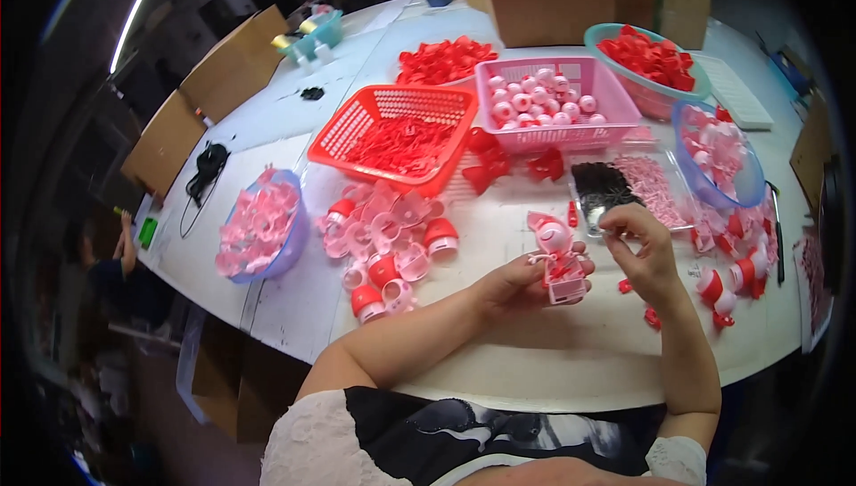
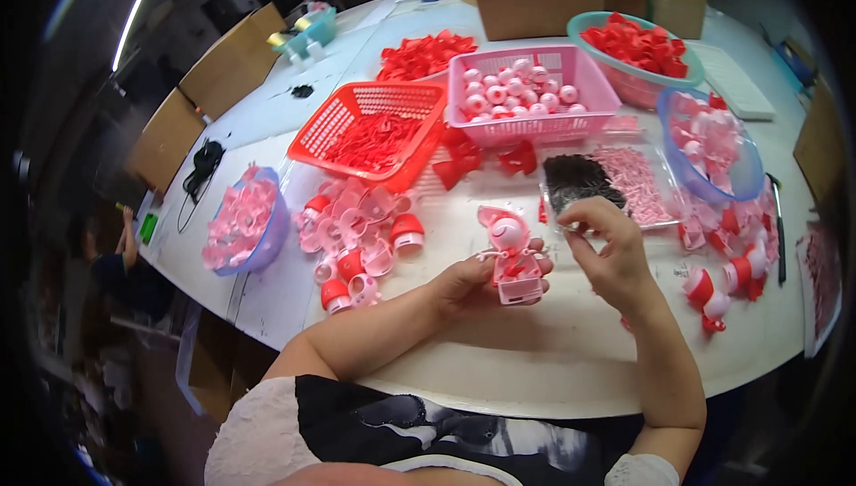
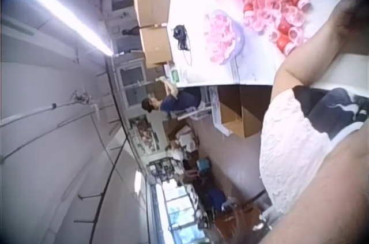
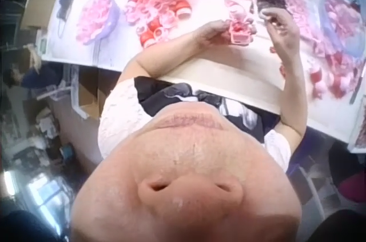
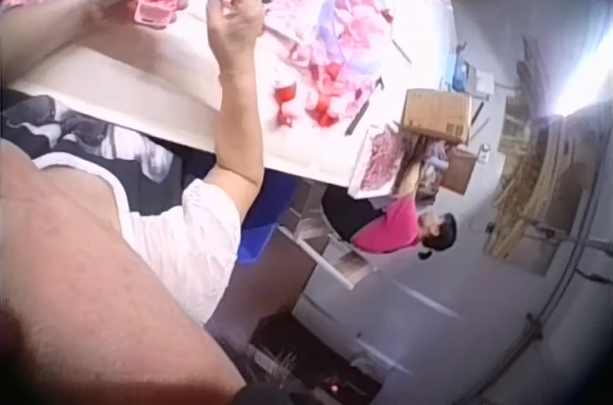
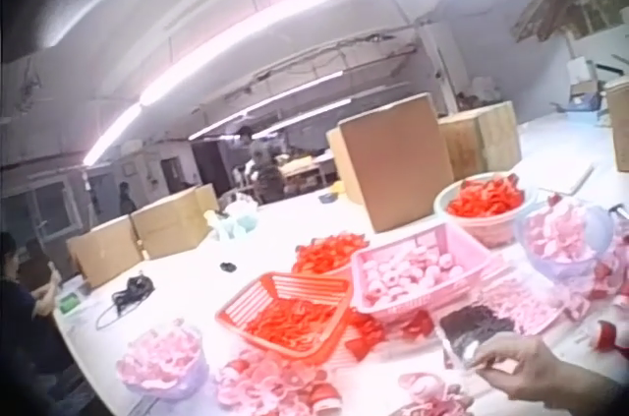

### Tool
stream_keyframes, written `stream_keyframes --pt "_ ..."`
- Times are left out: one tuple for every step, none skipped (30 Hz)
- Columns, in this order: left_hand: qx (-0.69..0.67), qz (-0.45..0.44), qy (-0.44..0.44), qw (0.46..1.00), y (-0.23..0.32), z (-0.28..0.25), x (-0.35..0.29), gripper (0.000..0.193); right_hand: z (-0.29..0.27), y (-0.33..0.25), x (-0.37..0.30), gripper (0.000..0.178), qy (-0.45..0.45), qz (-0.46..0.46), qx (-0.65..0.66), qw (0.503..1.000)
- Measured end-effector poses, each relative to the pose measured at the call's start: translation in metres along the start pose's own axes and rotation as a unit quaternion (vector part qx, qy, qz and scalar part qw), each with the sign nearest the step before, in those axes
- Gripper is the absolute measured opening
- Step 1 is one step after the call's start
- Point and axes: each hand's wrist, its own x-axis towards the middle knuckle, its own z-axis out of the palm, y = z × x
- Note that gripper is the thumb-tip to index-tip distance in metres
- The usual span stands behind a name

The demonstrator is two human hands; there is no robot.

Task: The person assembles plastic toy figurines by hand, inserting internal springs and mechanical components into the plastic body frames, attaching character heads, and pressing the casing pieces together.

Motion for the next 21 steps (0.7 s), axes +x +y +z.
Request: stream_keyframes --pt "-0.001 -0.013 -0.008 1.000 0.004 -0.001 0.006 0.069 0.000 0.001 0.001 0.022 0.026 -0.054 -0.009 0.998" --pt "0.013 -0.001 -0.009 1.000 0.001 -0.003 0.011 0.070 -0.003 0.002 0.001 0.026 0.032 -0.114 -0.069 0.991" --pt "0.011 0.011 0.003 1.000 -0.010 0.000 0.005 0.071 -0.003 0.003 -0.006 0.030 0.025 -0.161 -0.120 0.979" --pt "0.032 0.009 -0.009 0.999 -0.009 0.000 0.008 0.073 -0.007 0.002 -0.004 0.032 0.026 -0.200 -0.145 0.969" --pt "0.045 0.006 -0.018 0.999 -0.005 0.003 0.006 0.074 -0.007 -0.003 -0.006 0.034 0.021 -0.233 -0.167 0.958" --pt "0.050 -0.003 -0.007 0.999 -0.002 0.009 0.004 0.075 -0.009 -0.012 -0.005 0.034 0.017 -0.281 -0.188 0.941" --pt "0.033 -0.018 0.010 0.999 0.000 -0.008 0.004 0.075 0.000 -0.001 0.004 0.035 -0.002 -0.311 -0.202 0.929" --pt "0.035 -0.023 0.000 0.999 0.001 -0.003 -0.001 0.076 0.002 -0.006 0.004 0.032 -0.018 -0.331 -0.199 0.922" --pt "0.045 -0.030 -0.026 0.998 0.002 -0.001 0.001 0.076 -0.001 -0.010 0.003 0.029 -0.027 -0.356 -0.209 0.910" --pt "0.032 -0.028 -0.030 0.999 -0.001 -0.002 0.001 0.076 0.000 -0.014 -0.001 0.029 -0.035 -0.339 -0.210 0.916" --pt "0.025 -0.023 -0.034 0.999 -0.002 -0.002 0.002 0.075 0.002 -0.018 -0.002 0.027 -0.042 -0.342 -0.211 0.915" --pt "0.020 -0.021 -0.046 0.999 -0.003 -0.002 0.003 0.075 0.002 -0.021 -0.004 0.026 -0.051 -0.347 -0.211 0.912" --pt "0.009 -0.024 -0.045 0.999 -0.004 -0.001 0.003 0.075 0.001 -0.021 -0.006 0.026 -0.057 -0.338 -0.211 0.915" --pt "0.010 -0.032 -0.048 0.998 -0.004 -0.001 0.003 0.075 0.001 -0.020 -0.006 0.023 -0.053 -0.344 -0.214 0.913" --pt "0.012 -0.039 -0.050 0.998 -0.003 0.000 0.003 0.076 0.001 -0.019 -0.005 0.020 -0.050 -0.351 -0.217 0.910" --pt "0.025 -0.045 -0.041 0.998 -0.002 0.002 0.002 0.076 0.000 -0.019 -0.004 0.020 -0.053 -0.346 -0.217 0.911" --pt "0.020 -0.045 -0.039 0.998 -0.003 0.001 0.002 0.076 0.001 -0.018 -0.003 0.020 -0.050 -0.355 -0.228 0.905" --pt "0.016 -0.046 -0.044 0.998 -0.004 -0.001 0.002 0.077 0.001 -0.018 -0.002 0.020 -0.048 -0.364 -0.239 0.899" --pt "0.012 -0.047 -0.048 0.998 -0.006 -0.002 0.002 0.077 0.002 -0.021 -0.003 0.020 -0.051 -0.362 -0.237 0.900" --pt "0.008 -0.047 -0.048 0.998 -0.006 -0.002 0.002 0.077 0.003 -0.026 -0.004 0.014 -0.057 -0.318 -0.202 0.925" --pt "0.016 -0.052 -0.046 0.997 -0.005 -0.001 0.001 0.078 0.003 -0.028 -0.006 0.009 -0.063 -0.273 -0.166 0.945"
